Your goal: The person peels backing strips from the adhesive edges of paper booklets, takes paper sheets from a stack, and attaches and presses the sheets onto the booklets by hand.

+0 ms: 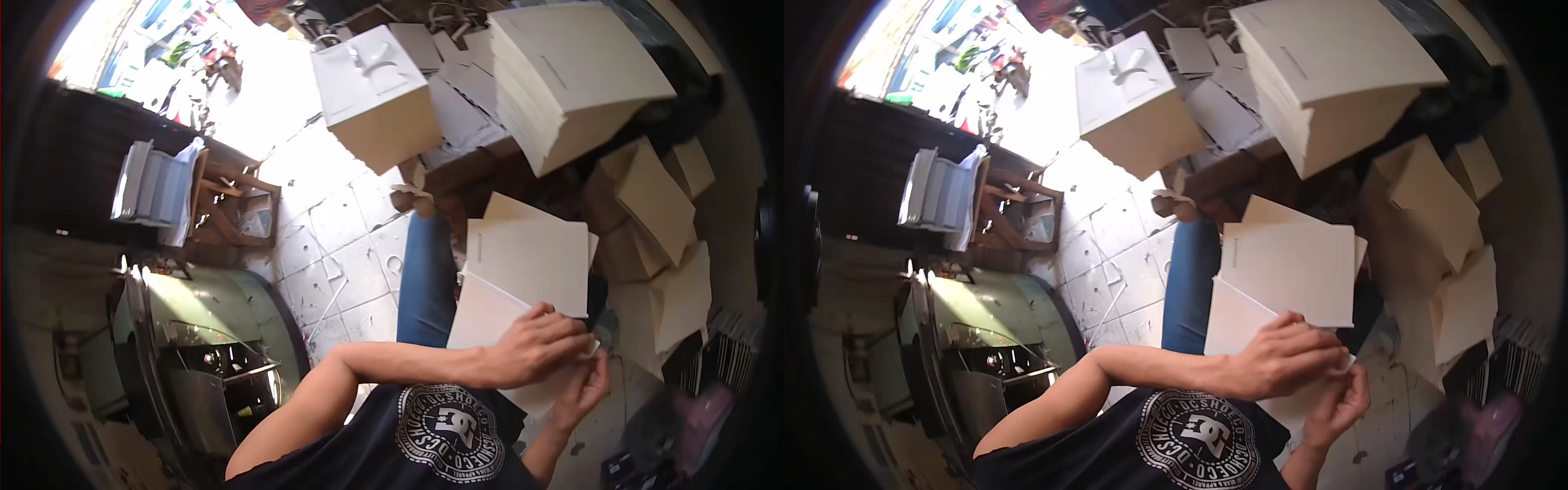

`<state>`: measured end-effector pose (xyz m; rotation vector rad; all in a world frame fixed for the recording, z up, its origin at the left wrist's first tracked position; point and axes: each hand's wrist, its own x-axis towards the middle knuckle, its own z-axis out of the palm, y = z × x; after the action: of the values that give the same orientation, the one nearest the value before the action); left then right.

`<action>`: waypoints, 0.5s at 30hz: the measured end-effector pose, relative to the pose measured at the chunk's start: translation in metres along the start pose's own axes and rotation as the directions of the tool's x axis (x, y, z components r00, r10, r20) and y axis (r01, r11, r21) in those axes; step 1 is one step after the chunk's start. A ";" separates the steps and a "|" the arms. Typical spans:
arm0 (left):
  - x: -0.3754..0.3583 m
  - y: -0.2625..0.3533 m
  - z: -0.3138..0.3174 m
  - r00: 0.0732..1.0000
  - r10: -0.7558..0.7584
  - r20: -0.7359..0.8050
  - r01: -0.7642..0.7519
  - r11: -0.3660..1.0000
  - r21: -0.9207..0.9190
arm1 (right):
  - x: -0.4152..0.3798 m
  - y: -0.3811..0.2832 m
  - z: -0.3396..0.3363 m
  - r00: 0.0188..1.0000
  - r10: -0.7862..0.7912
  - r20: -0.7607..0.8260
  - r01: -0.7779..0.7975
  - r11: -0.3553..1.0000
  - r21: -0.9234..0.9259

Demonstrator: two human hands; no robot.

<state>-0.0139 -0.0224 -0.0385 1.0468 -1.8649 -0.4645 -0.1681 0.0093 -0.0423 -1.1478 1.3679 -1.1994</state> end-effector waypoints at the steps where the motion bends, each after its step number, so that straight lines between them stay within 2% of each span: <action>1: -0.004 0.002 0.005 0.999 -0.006 -0.032 0.006 1.000 -0.026 | -0.001 0.000 0.000 1.000 0.014 0.001 -0.014 1.000 0.009; 4: -0.012 0.005 0.006 0.997 -0.043 -0.062 0.042 0.999 -0.014 | -0.004 0.012 -0.002 0.998 0.053 0.043 -0.055 0.998 0.026; 7: -0.017 0.003 0.003 0.998 -0.029 -0.051 0.027 0.999 -0.040 | -0.008 0.021 0.006 1.000 0.031 -0.006 -0.030 0.997 0.077; 8: -0.016 0.004 0.001 0.999 -0.029 -0.045 0.026 0.998 -0.055 | -0.009 0.021 0.008 0.996 0.042 -0.074 -0.037 0.997 0.064; 9: -0.014 0.005 0.000 0.999 -0.029 -0.037 0.026 0.997 -0.074 | -0.008 0.016 0.008 0.997 0.066 -0.049 -0.062 0.995 0.083; 11: 0.000 -0.001 -0.013 0.995 0.099 0.015 -0.098 0.995 -0.026 | -0.007 0.002 0.003 0.993 0.117 -0.014 -0.115 0.987 0.110; 12: 0.010 -0.006 -0.021 0.986 0.162 0.043 -0.162 0.987 -0.017 | -0.009 0.001 -0.005 0.997 0.077 -0.027 -0.073 0.992 0.106; 15: 0.053 -0.022 -0.057 0.987 0.159 -0.029 -0.158 0.986 0.046 | -0.011 -0.006 -0.043 0.993 -0.026 -0.111 0.033 0.998 0.062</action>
<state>0.0340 -0.0723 0.0038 0.9201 -1.9189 -0.3125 -0.2096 0.0242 -0.0328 -1.0736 1.3889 -1.3358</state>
